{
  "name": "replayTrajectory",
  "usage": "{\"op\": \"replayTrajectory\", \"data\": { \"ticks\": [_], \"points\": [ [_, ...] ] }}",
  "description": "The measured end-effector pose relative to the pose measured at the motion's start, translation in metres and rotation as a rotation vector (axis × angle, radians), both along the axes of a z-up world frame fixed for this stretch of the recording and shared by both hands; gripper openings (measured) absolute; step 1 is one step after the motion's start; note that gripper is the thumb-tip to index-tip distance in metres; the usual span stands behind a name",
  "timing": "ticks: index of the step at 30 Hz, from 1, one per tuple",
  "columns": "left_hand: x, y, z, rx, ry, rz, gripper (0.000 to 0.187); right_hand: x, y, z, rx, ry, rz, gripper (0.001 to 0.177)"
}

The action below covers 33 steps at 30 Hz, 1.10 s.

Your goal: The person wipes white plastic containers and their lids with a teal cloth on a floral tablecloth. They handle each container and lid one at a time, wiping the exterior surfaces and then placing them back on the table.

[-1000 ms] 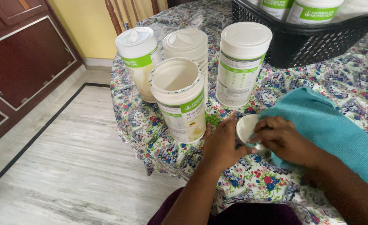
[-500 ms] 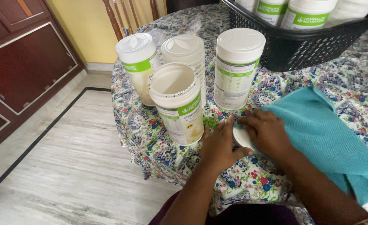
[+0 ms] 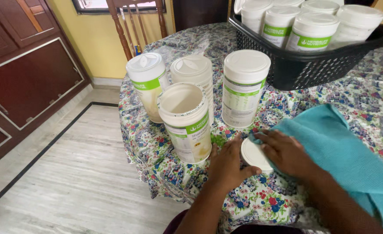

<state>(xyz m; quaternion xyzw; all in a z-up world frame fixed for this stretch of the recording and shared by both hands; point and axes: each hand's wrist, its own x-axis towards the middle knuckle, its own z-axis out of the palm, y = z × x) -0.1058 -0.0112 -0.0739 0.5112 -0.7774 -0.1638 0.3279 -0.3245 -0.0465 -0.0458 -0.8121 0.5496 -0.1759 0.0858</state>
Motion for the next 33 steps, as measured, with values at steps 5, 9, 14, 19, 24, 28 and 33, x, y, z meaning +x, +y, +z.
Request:
{"op": "replayTrajectory", "data": {
  "ticks": [5,9,14,19,24,28,33],
  "points": [
    [0.0,-0.005,-0.007,-0.126,-0.04,-0.012,0.114,0.046,0.011,-0.004,0.005,0.25,-0.074,0.057],
    [0.002,-0.003,-0.005,-0.068,-0.025,-0.002,0.115,0.021,0.024,-0.008,-0.045,0.049,0.119,0.053],
    [0.0,0.002,0.005,-0.004,0.001,0.004,0.115,-0.009,0.021,-0.017,-0.168,-0.109,0.252,0.049],
    [0.001,0.007,0.011,-0.066,0.015,0.025,0.11,0.015,0.013,-0.017,-0.161,0.025,-0.038,0.053],
    [0.002,0.009,0.008,-0.09,0.051,0.022,0.107,0.024,0.019,-0.009,-0.203,-0.009,-0.036,0.051],
    [0.001,0.008,0.01,-0.068,0.035,0.02,0.106,0.023,0.023,-0.006,-0.197,-0.04,-0.02,0.049],
    [0.001,0.004,0.01,-0.077,-0.004,0.037,0.105,0.023,0.02,-0.004,-0.217,-0.043,-0.008,0.048]
  ]
}}
